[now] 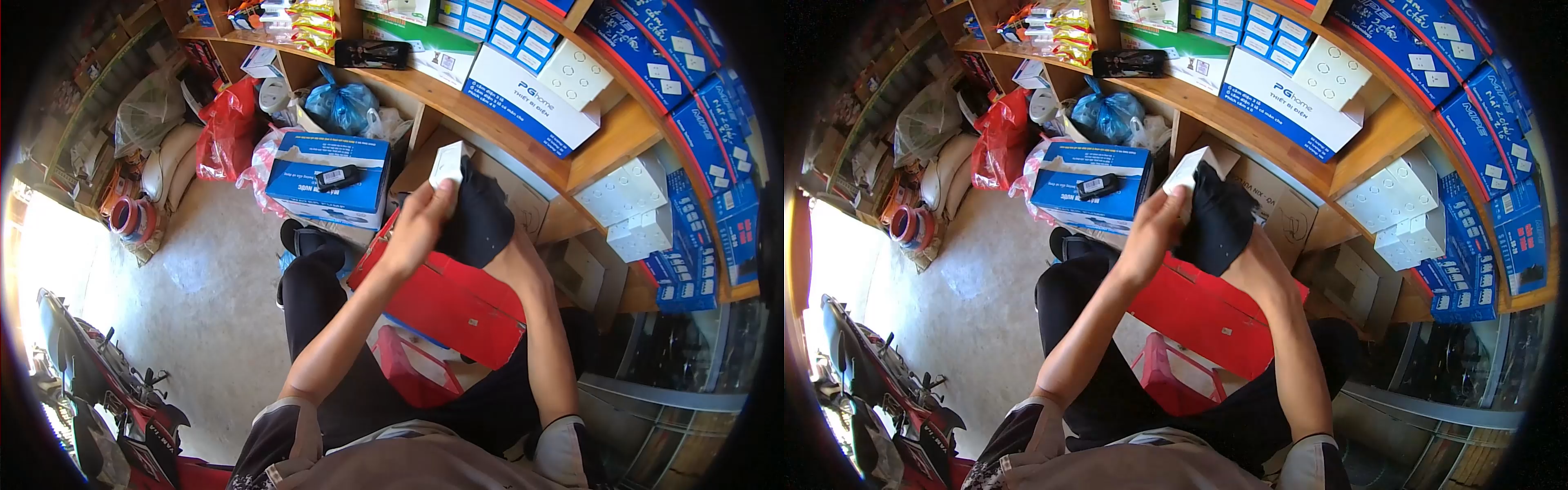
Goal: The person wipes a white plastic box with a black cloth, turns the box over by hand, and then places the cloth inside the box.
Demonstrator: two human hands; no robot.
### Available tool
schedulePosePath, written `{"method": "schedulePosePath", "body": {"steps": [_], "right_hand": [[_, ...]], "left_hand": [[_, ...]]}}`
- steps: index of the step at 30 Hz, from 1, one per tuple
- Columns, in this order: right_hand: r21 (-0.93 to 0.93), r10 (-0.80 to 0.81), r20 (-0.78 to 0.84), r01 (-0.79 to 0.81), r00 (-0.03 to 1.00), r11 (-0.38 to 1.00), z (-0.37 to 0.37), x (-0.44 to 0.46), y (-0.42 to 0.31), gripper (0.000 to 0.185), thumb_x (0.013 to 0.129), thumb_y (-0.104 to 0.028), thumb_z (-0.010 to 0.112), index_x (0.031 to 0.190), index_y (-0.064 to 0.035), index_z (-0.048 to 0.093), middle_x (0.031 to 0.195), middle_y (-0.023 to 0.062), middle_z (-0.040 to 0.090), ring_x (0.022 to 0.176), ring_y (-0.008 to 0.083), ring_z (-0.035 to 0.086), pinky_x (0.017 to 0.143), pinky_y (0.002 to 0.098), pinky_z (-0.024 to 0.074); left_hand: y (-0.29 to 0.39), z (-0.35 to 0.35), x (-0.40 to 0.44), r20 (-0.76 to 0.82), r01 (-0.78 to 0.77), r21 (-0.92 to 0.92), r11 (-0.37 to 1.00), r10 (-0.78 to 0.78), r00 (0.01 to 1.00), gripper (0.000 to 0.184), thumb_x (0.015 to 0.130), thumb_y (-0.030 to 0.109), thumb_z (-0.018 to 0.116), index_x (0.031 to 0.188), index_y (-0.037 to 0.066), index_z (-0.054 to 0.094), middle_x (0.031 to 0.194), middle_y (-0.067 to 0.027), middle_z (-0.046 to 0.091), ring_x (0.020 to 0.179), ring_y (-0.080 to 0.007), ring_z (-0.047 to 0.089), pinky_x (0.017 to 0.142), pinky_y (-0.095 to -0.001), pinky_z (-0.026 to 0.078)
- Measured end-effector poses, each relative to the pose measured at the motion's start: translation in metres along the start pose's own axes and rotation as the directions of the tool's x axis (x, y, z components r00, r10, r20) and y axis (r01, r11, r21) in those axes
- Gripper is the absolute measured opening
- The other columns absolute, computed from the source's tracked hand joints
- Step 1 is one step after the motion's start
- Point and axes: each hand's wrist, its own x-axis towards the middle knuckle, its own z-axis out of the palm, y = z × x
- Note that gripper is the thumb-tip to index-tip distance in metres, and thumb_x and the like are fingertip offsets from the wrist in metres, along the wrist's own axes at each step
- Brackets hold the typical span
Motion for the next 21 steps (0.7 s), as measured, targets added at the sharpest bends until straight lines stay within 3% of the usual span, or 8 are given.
{"method": "schedulePosePath", "body": {"steps": [2,5,7,11,13,16,17,21], "right_hand": [[-0.015,-0.06,-0.093,0.059,0.994,0.998,0.0,-0.002,-0.007,0.047,0.083,-0.013,0.068,0.126,-0.0004,0.053,0.111,0.0242,0.063,0.104,0.0425,0.062,0.084,0.0445,0.0517],[-0.024,0.193,-0.067,-0.195,0.979,0.981,-0.009,-0.012,-0.001,0.045,0.085,-0.009,0.065,0.127,0.0009,0.054,0.111,0.0253,0.064,0.103,0.0434,0.062,0.082,0.0463,0.0525],[-0.27,-0.107,-0.272,0.031,0.956,0.962,-0.012,-0.011,0.01,0.047,0.086,-0.008,0.064,0.131,0.0012,0.053,0.115,0.0256,0.063,0.103,0.044,0.063,0.083,0.0465,0.0533],[-0.079,-0.116,-0.26,0.099,0.959,0.992,-0.041,-0.015,0.016,0.042,0.095,-0.009,0.059,0.134,0.0025,0.054,0.13,0.0232,0.061,0.117,0.0357,0.062,0.095,0.0376,0.0502],[-0.163,-0.128,-0.199,0.096,0.972,0.982,-0.048,-0.021,0.007,0.038,0.098,-0.008,0.053,0.135,0.0038,0.054,0.131,0.0207,0.062,0.117,0.0319,0.063,0.098,0.0347,0.0478],[-0.086,-0.16,-0.189,0.145,0.969,0.986,-0.038,-0.018,0.006,0.033,0.096,-0.004,0.053,0.128,0.0033,0.059,0.129,0.0198,0.063,0.114,0.0329,0.064,0.097,0.0347,0.0492],[-0.156,-0.267,-0.215,0.236,0.939,0.959,-0.036,-0.016,0.018,0.03,0.089,0.003,0.059,0.118,0.0028,0.065,0.126,0.0198,0.065,0.107,0.0327,0.066,0.091,0.0341,0.0524],[-0.227,-0.241,-0.298,0.176,0.924,0.958,-0.03,-0.012,0.026,0.027,0.081,0.008,0.064,0.107,0.0021,0.07,0.11,0.0166,0.071,0.093,0.0307,0.07,0.082,0.0333,0.0558]], "left_hand": [[0.004,0.01,-0.008,0.036,-0.096,0.202,0.975,0.091,0.995,0.051,0.107,0.036,0.047,0.135,-0.006,0.047,0.122,-0.0143,0.061,0.112,-0.0125,0.056,0.093,-0.0264,0.045],[0.024,0.01,-0.016,0.136,-0.055,0.058,0.997,0.047,0.99,0.05,0.106,0.032,0.051,0.138,-0.006,0.045,0.129,-0.0174,0.06,0.118,-0.0175,0.056,0.096,-0.0299,0.046],[0.032,0.001,-0.016,0.139,-0.167,0.0,0.986,0.166,0.976,0.037,0.105,0.027,0.054,0.129,-0.002,0.056,0.126,-0.0161,0.063,0.106,-0.0194,0.064,0.09,-0.033,0.05],[0.028,-0.041,0.006,-0.275,-0.456,0.16,0.876,0.483,0.831,0.028,0.104,0.022,0.052,0.099,0.0,0.068,0.109,-0.0128,0.07,0.097,-0.015,0.064,0.088,-0.0334,0.05],[0.024,-0.049,0.016,-0.126,-0.246,-0.14,0.959,0.229,0.965,0.045,0.104,0.039,0.045,0.119,0.002,0.064,0.117,-0.0109,0.068,0.117,-0.0217,0.059,0.103,-0.0397,0.042],[0.01,-0.035,0.001,0.188,0.217,-0.27,0.938,-0.17,0.967,0.063,0.103,0.054,0.042,0.135,0.002,0.056,0.116,-0.0126,0.07,0.104,-0.0258,0.068,0.093,-0.0353,0.053],[-0.02,-0.054,0.006,0.422,0.374,-0.564,0.736,-0.132,0.897,0.066,0.101,0.054,0.046,0.139,0.001,0.052,0.116,-0.015,0.07,0.103,-0.0267,0.07,0.087,-0.0384,0.058],[-0.023,-0.031,-0.003,0.538,0.406,-0.605,0.685,-0.025,0.843,0.06,0.1,0.049,0.049,0.136,0.001,0.053,0.123,-0.0171,0.065,0.106,-0.027,0.069,0.084,-0.0436,0.06]]}}
